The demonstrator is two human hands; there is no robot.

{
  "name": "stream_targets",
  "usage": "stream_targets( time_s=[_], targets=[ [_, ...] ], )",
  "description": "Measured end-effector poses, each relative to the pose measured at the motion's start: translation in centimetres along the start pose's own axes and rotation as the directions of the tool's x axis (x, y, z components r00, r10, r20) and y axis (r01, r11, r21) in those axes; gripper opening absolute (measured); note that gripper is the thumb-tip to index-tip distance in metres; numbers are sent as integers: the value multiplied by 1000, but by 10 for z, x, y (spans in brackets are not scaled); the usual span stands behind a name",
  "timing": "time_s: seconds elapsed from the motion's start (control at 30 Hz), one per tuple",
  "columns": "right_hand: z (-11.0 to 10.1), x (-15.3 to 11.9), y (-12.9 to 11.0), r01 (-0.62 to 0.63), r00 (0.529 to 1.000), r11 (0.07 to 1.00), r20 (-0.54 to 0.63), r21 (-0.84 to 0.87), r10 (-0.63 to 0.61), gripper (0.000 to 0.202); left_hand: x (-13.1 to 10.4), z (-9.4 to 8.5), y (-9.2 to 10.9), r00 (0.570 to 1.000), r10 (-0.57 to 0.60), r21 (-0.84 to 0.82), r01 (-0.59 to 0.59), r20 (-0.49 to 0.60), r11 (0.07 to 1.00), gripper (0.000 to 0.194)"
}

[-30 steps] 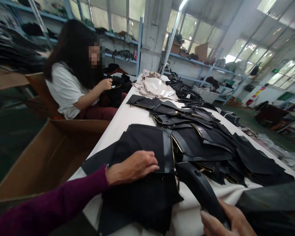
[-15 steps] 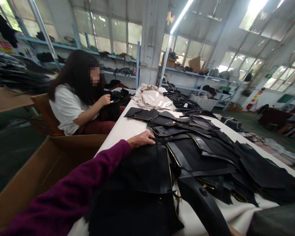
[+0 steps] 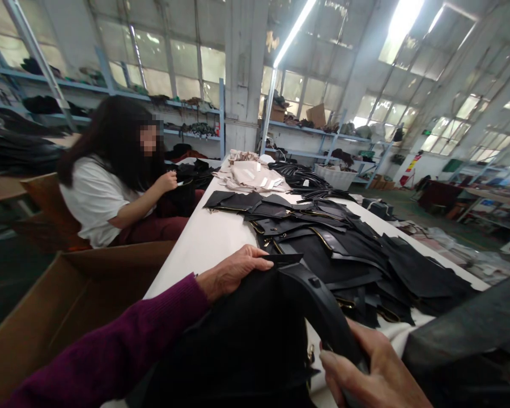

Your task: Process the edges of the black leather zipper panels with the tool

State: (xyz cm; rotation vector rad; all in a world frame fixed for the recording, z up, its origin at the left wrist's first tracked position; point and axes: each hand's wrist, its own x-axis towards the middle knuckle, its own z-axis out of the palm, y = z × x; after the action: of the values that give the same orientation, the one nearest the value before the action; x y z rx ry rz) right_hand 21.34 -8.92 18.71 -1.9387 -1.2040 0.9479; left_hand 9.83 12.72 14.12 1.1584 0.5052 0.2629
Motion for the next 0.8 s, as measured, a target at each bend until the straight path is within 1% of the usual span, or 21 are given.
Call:
stream_targets(
  time_s=[0.07,0.13,0.2,0.27,0.33,0.43,0.53,0.6,0.67,0.7,0.77,0.8],
  targets=[
    [0,1,-3,10,1000,999,-7,37,-9,18,-6,8,-5,1000,4,-41,-3,21,999,16],
    [-3,2,-4,42,998,999,-43,36,-40,19,-10,15,-11,1000,7,-83,-5,28,997,15],
    [-10,0,-1,69,992,998,-103,-8,-69,22,-13,19,-17,1000,7,-116,-7,5,993,15],
    [-16,-4,3,70,987,996,-139,-56,-77,27,-15,21,-22,999,2,-137,-7,-42,991,15],
    [-20,-13,6,45,992,998,-115,-49,-50,30,-16,22,-24,997,-11,-148,-2,-82,989,16],
    [-16,-26,8,16,999,1000,-35,-9,-16,25,-19,23,-26,996,-18,-161,4,-86,987,17],
    [-7,-31,9,11,999,999,44,34,-13,15,-25,30,-30,1000,15,-170,-19,-22,985,18],
    [-5,-30,10,42,999,998,33,43,-43,14,-31,34,-33,999,29,-161,-26,21,987,17],
    [-9,-30,11,82,995,997,-51,8,-81,20,-39,36,-30,999,21,-144,-17,28,989,16],
    [-13,-30,13,86,992,996,-92,-10,-87,25,-44,37,-25,1000,16,-134,-15,12,991,16],
    [-24,-35,20,75,985,997,-153,-36,-80,33,-56,34,-6,998,34,-109,-40,-55,993,17],
    [-29,-38,24,60,985,998,-160,-38,-65,37,-62,32,6,993,59,-88,-68,-101,994,17]
  ],
)
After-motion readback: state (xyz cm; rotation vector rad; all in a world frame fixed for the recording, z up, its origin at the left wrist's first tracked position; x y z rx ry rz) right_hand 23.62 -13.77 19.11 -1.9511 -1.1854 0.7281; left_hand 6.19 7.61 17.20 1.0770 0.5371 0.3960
